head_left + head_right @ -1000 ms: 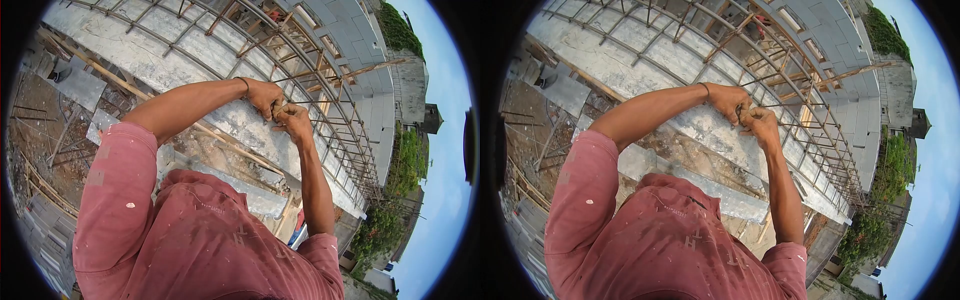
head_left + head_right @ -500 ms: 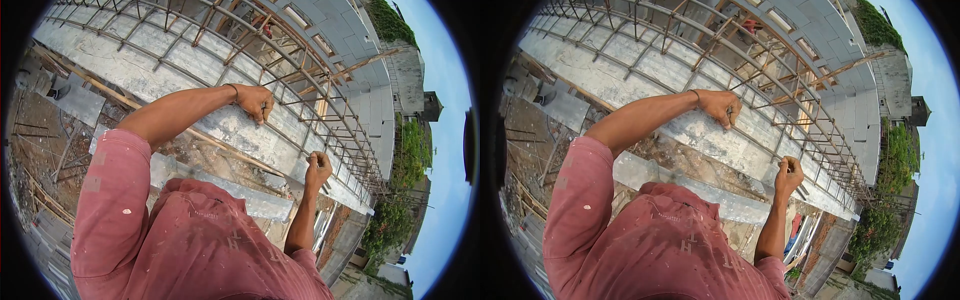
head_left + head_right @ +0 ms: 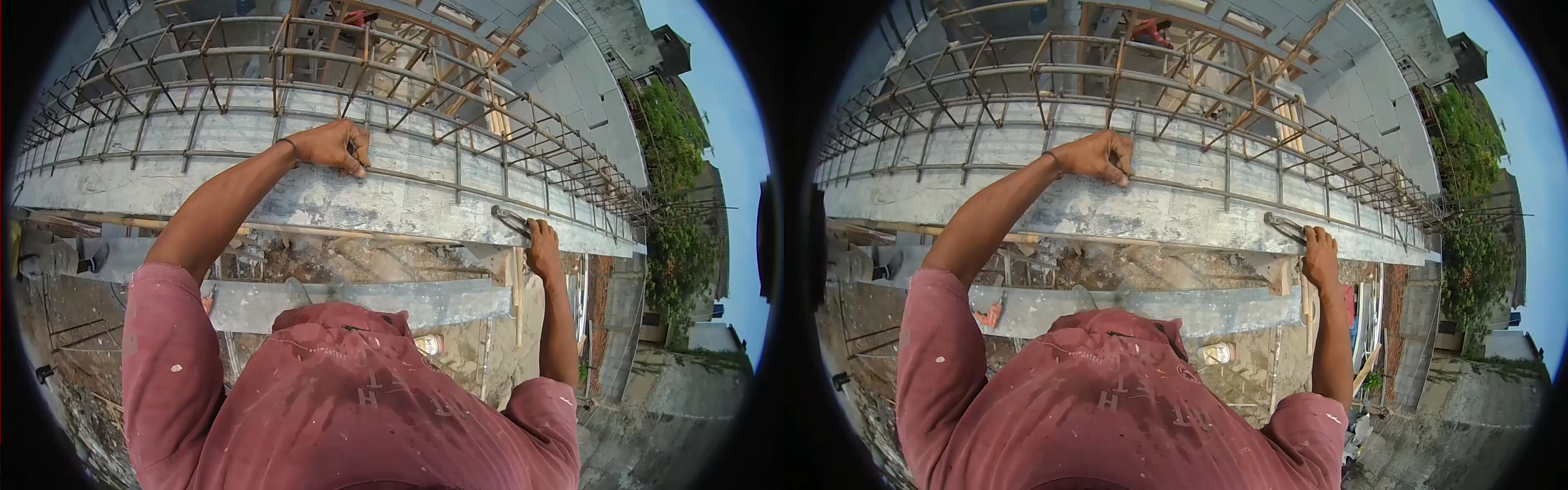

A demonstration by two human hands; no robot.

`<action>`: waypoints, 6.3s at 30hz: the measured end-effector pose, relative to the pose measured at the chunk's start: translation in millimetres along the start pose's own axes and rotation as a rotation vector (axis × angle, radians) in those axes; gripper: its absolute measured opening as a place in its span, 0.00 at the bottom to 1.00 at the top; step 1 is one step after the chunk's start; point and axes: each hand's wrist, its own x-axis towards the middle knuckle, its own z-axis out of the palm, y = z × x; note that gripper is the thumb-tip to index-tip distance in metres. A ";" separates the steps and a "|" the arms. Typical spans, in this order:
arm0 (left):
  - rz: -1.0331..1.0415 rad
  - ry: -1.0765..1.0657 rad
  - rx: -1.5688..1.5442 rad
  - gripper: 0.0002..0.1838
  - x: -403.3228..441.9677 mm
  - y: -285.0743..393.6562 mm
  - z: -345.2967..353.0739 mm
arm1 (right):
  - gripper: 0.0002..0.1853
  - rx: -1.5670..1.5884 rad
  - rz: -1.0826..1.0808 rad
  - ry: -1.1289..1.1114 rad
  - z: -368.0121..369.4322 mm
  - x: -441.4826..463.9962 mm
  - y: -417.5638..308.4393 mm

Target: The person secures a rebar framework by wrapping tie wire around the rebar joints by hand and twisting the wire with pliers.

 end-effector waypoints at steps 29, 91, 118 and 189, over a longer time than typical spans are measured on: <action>0.204 0.022 0.255 0.09 3.9 -22.3 1.1 | 0.36 -0.888 -0.549 0.010 -183.9 184.6 -288.2; 0.238 0.037 0.363 0.16 -4.3 -15.4 -0.2 | 0.23 -0.878 -1.096 0.484 -187.9 222.0 -330.7; 0.326 0.304 0.364 0.11 -4.6 -21.4 -3.5 | 0.26 -0.308 -0.176 -0.603 -165.6 212.5 -295.1; 0.423 0.507 0.402 0.09 -14.0 -10.6 -1.6 | 0.14 -0.822 -1.075 -0.391 -229.0 249.8 -331.2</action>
